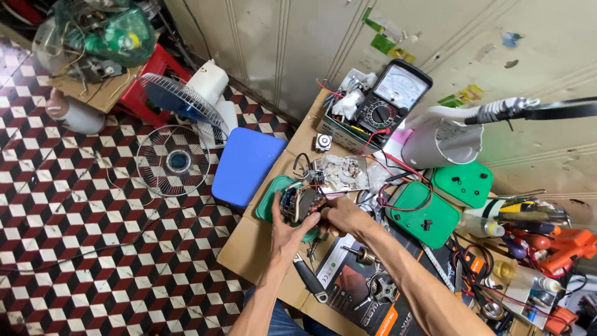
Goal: The person works on a cluttered workbench, handling a green electrical component with wires and a silver cylindrical motor part. They use a multimeter to test the green component and a hammer to tap the silver part, while also manipulating various tools and parts on the table.
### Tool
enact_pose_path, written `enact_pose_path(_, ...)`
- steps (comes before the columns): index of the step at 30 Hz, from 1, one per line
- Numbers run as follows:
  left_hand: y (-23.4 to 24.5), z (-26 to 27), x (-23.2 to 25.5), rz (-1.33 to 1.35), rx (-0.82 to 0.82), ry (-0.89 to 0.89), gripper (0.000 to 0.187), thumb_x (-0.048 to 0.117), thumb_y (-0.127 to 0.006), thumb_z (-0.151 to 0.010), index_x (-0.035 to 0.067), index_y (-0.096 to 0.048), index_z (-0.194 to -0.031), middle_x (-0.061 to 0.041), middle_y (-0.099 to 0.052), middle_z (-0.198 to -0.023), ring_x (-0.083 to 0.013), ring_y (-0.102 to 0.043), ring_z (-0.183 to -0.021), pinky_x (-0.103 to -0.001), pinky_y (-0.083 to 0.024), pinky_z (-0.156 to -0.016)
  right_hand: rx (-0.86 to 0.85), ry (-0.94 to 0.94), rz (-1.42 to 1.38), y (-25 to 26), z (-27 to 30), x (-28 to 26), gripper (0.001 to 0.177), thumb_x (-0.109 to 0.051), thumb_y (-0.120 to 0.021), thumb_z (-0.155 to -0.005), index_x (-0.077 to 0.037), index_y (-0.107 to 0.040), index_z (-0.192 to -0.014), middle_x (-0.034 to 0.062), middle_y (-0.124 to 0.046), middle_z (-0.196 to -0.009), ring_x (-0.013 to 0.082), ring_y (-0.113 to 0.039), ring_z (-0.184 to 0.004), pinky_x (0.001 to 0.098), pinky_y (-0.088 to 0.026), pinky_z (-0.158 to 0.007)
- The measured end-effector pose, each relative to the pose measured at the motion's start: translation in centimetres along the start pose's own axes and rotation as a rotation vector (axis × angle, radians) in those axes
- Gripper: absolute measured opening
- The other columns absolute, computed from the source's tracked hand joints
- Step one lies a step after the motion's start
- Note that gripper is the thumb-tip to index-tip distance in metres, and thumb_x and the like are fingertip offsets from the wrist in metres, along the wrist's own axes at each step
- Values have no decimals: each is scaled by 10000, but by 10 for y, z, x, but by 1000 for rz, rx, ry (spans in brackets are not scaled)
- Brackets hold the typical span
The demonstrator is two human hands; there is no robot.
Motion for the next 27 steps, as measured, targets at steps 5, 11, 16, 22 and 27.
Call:
enact_pose_path(5,2,2,13,-95,22,-27,1291,425,-923,-601,159,-180,-1623,-196,-543,-1471,-306,-558,-1337,-424,-441,-1116,-66,56,-67,2,-5,22,174,-67,-631,-907,17,-716,-1033,101,-689,-746,138,-604,-529,315,-466,-480)
enact_pose_path(11,-2,6,22,-129,31,-6,1309,400,-926,-587,124,-171,-1621,-181,-594,-1425,-268,-592,-1301,-384,-460,-1095,266,578,539,4,52,-32,189,-38,-630,-846,20,-653,-1024,131,-682,-810,276,-692,-638,400,-555,-578)
enact_pose_path(16,-1,10,29,-95,53,-59,1362,316,-947,-547,91,-138,-1620,-199,-533,-1448,-273,-570,-1299,-383,-464,-1094,409,859,1049,-13,77,-37,158,-74,-649,-862,6,-615,-995,159,-636,-849,352,-677,-753,461,-535,-600)
enact_pose_path(22,3,12,27,-274,72,-90,1406,324,-983,-498,82,-163,-1614,-196,-486,-1510,-286,-523,-1360,-394,-426,-1128,395,904,1069,-18,70,-19,202,-87,-643,-864,23,-596,-1027,159,-632,-840,330,-688,-742,441,-533,-566)
enact_pose_path(27,5,13,29,-281,78,-125,1409,359,-1009,-489,81,-194,-1604,-208,-439,-1542,-316,-497,-1379,-434,-421,-1124,418,743,596,3,42,7,204,-117,-617,-915,15,-706,-1044,191,-699,-789,300,-695,-597,399,-581,-569)
Point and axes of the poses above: each hand's wrist, its own z-axis away from the middle knuckle, its own y-axis out of the back of the hand, x = y × z, the point moved 10 cm from there along -z, towards the middle knuckle
